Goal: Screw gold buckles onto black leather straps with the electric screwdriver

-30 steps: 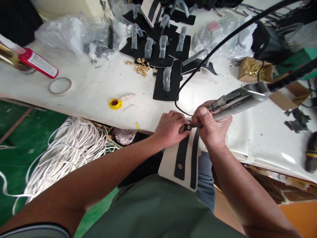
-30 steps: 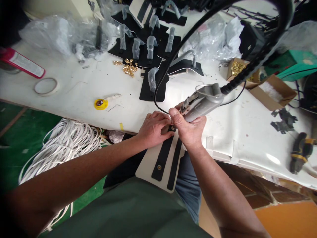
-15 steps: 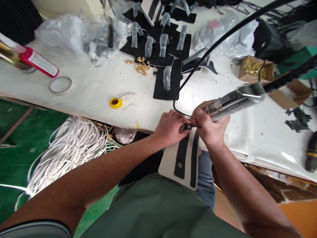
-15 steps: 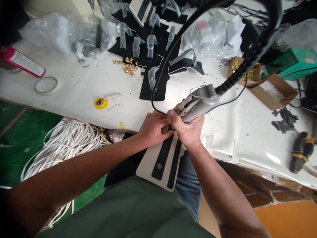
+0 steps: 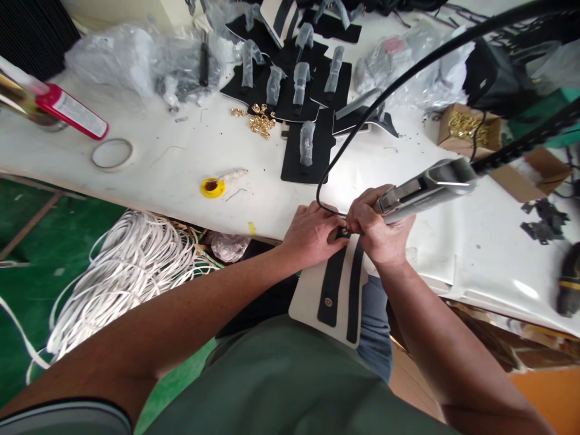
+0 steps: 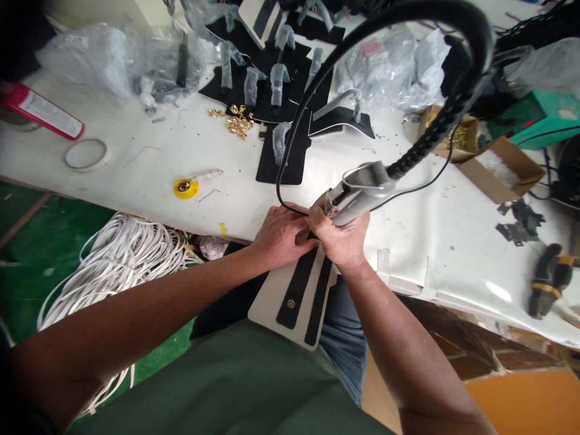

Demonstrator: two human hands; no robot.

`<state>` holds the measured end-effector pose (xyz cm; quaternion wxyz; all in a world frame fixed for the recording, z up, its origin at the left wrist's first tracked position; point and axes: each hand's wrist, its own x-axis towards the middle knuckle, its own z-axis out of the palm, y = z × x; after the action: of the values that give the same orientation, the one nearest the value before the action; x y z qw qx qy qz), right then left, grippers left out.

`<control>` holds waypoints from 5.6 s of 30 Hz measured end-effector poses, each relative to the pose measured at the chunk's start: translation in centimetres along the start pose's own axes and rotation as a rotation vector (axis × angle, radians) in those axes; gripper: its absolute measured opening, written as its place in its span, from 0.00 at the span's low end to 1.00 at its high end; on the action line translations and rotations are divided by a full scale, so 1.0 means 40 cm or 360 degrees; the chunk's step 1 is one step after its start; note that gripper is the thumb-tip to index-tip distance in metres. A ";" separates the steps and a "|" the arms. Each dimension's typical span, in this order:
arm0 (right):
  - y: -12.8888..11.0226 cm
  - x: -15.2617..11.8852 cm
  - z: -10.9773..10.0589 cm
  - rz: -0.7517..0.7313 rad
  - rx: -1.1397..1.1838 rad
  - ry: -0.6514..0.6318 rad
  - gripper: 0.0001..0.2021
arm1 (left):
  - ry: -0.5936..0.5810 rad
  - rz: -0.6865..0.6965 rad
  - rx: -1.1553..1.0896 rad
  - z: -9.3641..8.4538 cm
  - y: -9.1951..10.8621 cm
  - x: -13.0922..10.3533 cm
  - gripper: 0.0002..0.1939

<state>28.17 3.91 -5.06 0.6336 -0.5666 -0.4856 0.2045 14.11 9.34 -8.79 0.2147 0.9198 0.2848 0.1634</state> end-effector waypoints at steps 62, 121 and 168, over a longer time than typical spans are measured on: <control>-0.155 -0.368 0.039 -0.0064 -0.0668 0.0043 0.13 | 0.0174 -0.0459 -0.1271 -0.100 0.126 -0.197 0.29; -0.164 -0.185 -0.090 0.0425 -0.0059 0.0156 0.13 | -0.0085 -0.0745 -0.1830 -0.181 0.144 -0.197 0.24; -0.186 -0.301 -0.063 -0.0300 -0.0664 -0.0204 0.06 | 0.0335 -0.0914 -0.1513 -0.135 0.151 -0.207 0.20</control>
<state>22.77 -9.18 -2.59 0.4869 -0.6232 -0.6074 0.0752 8.06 1.55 -2.70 0.6116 0.5864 0.4386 0.2996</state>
